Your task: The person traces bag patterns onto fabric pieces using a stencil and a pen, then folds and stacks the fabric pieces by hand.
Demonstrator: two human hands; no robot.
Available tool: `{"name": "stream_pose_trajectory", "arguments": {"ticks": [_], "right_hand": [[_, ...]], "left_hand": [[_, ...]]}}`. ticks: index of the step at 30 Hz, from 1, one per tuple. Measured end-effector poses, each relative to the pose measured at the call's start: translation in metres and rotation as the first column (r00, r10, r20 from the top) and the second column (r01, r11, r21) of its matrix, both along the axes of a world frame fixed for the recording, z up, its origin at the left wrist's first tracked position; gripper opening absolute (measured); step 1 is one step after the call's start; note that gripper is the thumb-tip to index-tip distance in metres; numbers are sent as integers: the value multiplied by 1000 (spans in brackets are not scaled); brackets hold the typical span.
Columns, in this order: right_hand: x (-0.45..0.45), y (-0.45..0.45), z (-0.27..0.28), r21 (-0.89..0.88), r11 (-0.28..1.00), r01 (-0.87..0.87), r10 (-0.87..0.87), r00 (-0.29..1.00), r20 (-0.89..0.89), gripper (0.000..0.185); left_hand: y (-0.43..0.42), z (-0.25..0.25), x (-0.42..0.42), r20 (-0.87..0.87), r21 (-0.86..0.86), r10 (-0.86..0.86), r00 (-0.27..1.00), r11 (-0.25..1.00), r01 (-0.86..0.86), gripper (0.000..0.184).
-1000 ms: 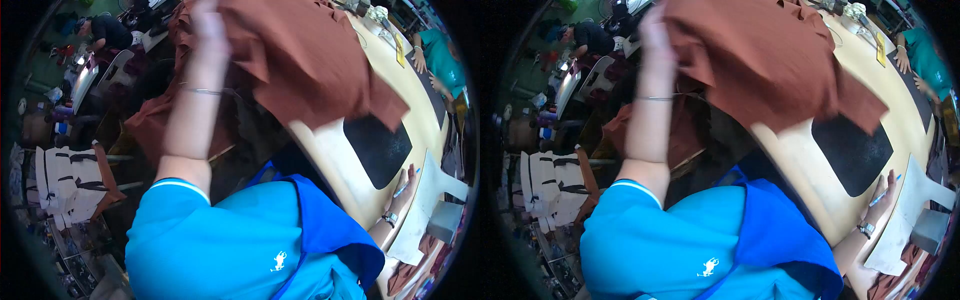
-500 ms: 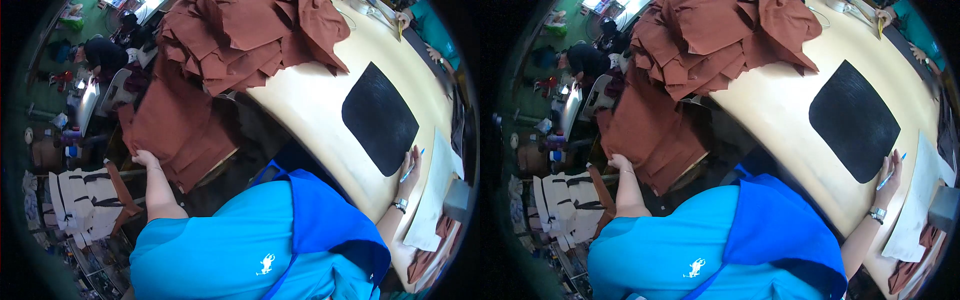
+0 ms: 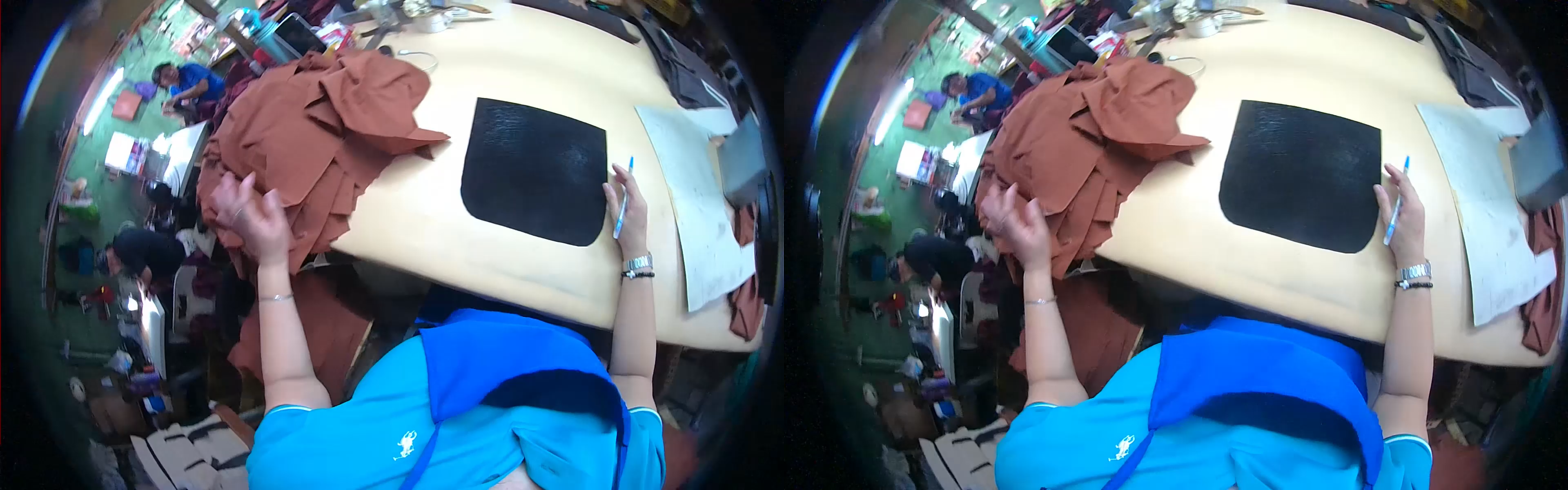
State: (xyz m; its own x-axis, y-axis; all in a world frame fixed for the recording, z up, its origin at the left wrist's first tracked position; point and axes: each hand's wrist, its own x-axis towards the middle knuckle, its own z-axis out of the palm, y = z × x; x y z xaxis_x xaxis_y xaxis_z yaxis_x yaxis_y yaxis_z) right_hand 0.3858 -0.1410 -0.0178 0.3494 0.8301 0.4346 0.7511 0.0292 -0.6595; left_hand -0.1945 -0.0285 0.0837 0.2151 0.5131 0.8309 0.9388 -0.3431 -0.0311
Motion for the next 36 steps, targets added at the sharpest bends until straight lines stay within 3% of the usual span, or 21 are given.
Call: {"name": "stream_pose_trajectory", "arguments": {"ticks": [1,3,6,9,10,14,16,17,19,22,23,24,26,27,28,31,32,35,36], "right_hand": [[1,0,0,3,1000,4,-4,1000,-30,41],[0,-2,1,5,1000,9,-9,996,-89,41],[0,-3,2,31,999,21,-18,995,-101,39],[1,-2,-3,81,996,26,-16,992,-123,40],[1,-3,0,97,995,8,5,992,-128,41],[-7,-6,12,129,987,-99,102,995,-16,42],[-3,-5,8,161,982,-102,104,995,-5,40],[-2,-5,9,155,985,-78,85,996,-39,40],[-2,-4,10,136,990,-49,64,992,-109,40],[-4,-3,10,132,989,-64,82,987,-137,43],[-5,-5,13,131,989,-74,93,985,-148,46],[-7,-7,17,177,977,-120,140,984,-109,49],[-18,-14,29,264,941,-210,223,975,-21,56],[-27,-20,41,321,891,-322,354,934,-45,65],[-35,-25,47,258,894,-367,356,930,90,62],[-54,-43,45,2,897,-442,414,843,343,50],[-58,-48,34,39,892,-451,423,860,284,38],[-52,-70,27,-103,916,-388,401,888,226,28],[-53,-75,30,-30,927,-374,372,908,190,24]], "left_hand": [[19,4,33,-107,-27,-78,991,997,76,46],[45,5,87,-268,-188,-53,962,982,2,46],[92,-6,127,-366,-201,-179,913,973,110,37],[123,-9,158,-379,-419,-255,889,904,80,32],[126,-14,175,-230,-432,-314,921,881,193,23],[89,5,208,-432,-458,-270,860,887,49,36],[76,12,187,-534,-669,-158,830,680,-301,54],[72,14,180,-622,-619,-126,773,684,-386,49],[82,3,163,-642,-512,-94,761,791,-335,38],[89,-17,166,-291,-518,-195,936,856,17,32],[80,-24,181,-136,-374,-284,949,902,216,30],[55,-12,211,37,-457,-393,919,811,365,25],[5,-7,265,99,-416,-593,799,705,574,17],[-17,-16,288,175,-374,-684,708,619,691,14],[-38,-27,304,191,-373,-750,633,541,754,15],[-86,-51,327,269,-455,-833,483,333,826,20],[-90,-61,326,292,-478,-825,483,312,821,26],[-86,-72,314,292,-545,-766,572,358,758,32],[-82,-79,306,282,-562,-734,617,395,727,35]]}}
